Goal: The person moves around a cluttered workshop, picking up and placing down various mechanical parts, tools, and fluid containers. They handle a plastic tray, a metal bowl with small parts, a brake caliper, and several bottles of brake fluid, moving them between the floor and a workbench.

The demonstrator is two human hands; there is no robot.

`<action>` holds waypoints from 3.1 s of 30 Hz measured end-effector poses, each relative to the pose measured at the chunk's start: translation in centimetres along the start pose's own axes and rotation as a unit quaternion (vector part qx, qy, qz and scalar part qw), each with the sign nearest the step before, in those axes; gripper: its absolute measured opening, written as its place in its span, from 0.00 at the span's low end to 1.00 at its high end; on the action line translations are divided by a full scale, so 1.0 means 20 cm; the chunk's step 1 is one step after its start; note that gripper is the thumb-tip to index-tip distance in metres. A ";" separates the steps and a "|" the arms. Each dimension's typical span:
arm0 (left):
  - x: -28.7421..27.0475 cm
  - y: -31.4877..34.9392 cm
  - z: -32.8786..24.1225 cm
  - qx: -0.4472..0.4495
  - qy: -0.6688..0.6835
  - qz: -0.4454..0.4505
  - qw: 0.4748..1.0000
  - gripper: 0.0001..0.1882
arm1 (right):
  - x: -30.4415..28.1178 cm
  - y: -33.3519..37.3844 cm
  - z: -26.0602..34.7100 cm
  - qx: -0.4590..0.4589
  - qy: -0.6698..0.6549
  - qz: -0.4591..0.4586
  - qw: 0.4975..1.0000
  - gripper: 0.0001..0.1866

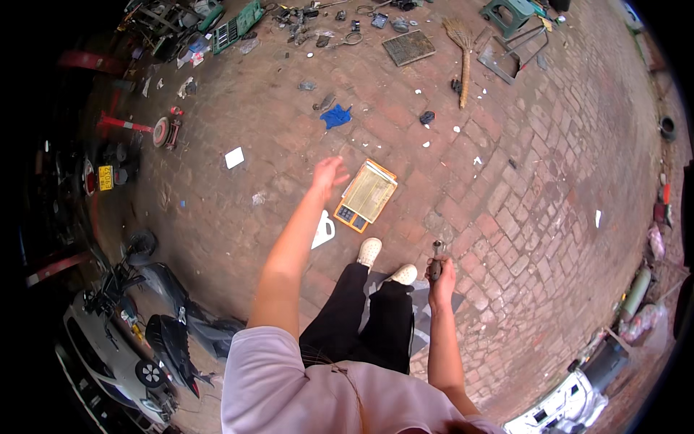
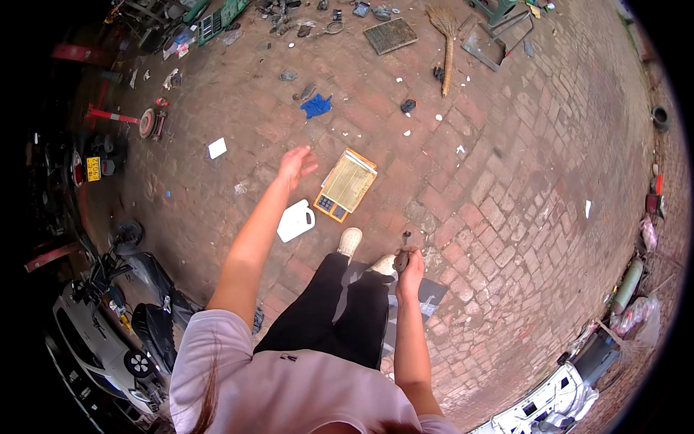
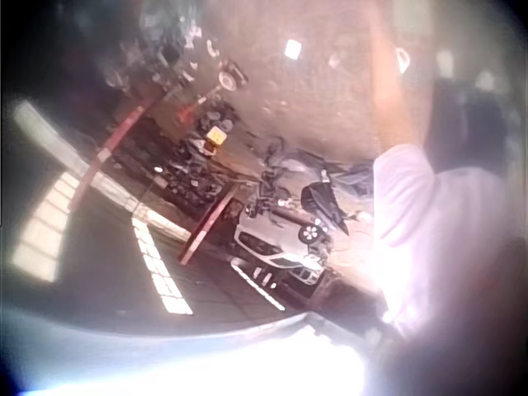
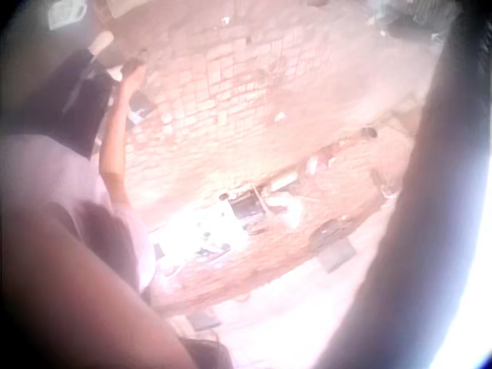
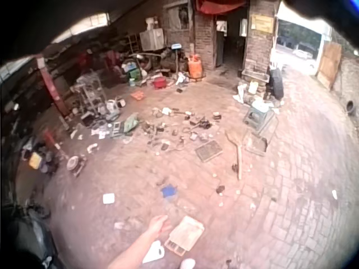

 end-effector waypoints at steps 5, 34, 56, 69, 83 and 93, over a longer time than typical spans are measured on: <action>0.32 0.62 0.64 -0.252 -0.003 0.211 0.944 0.26 | 0.54 0.00 0.30 -0.022 0.054 0.142 0.988 0.12; -0.91 1.27 -0.60 0.205 0.597 -0.244 0.736 0.15 | 2.41 -0.97 1.23 0.145 0.051 0.380 0.912 0.11; -1.86 0.58 -2.85 0.195 0.291 0.074 0.934 0.15 | 5.03 -0.09 0.89 0.191 -0.109 0.537 0.814 0.24; -3.14 0.20 -3.46 0.154 0.347 -0.121 0.917 0.12 | 6.21 -0.71 0.65 0.101 -0.051 0.370 0.922 0.16; -3.91 -0.48 -4.61 0.085 0.225 -0.032 0.970 0.11 | 6.64 -0.74 0.64 -0.002 -0.068 0.177 0.982 0.17; -3.70 -0.73 -5.36 0.107 0.032 0.063 0.992 0.12 | 6.24 -0.43 0.48 -0.047 -0.193 0.007 0.980 0.19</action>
Point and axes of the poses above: each hand's wrist, its own y-axis away from the middle knuckle, its own x-axis out of the palm, z = x × y, the point moved 10 cm from there along -y, towards the middle knuckle, and after that the axes turned 12 degrees about -x, right-handed, at the moved point
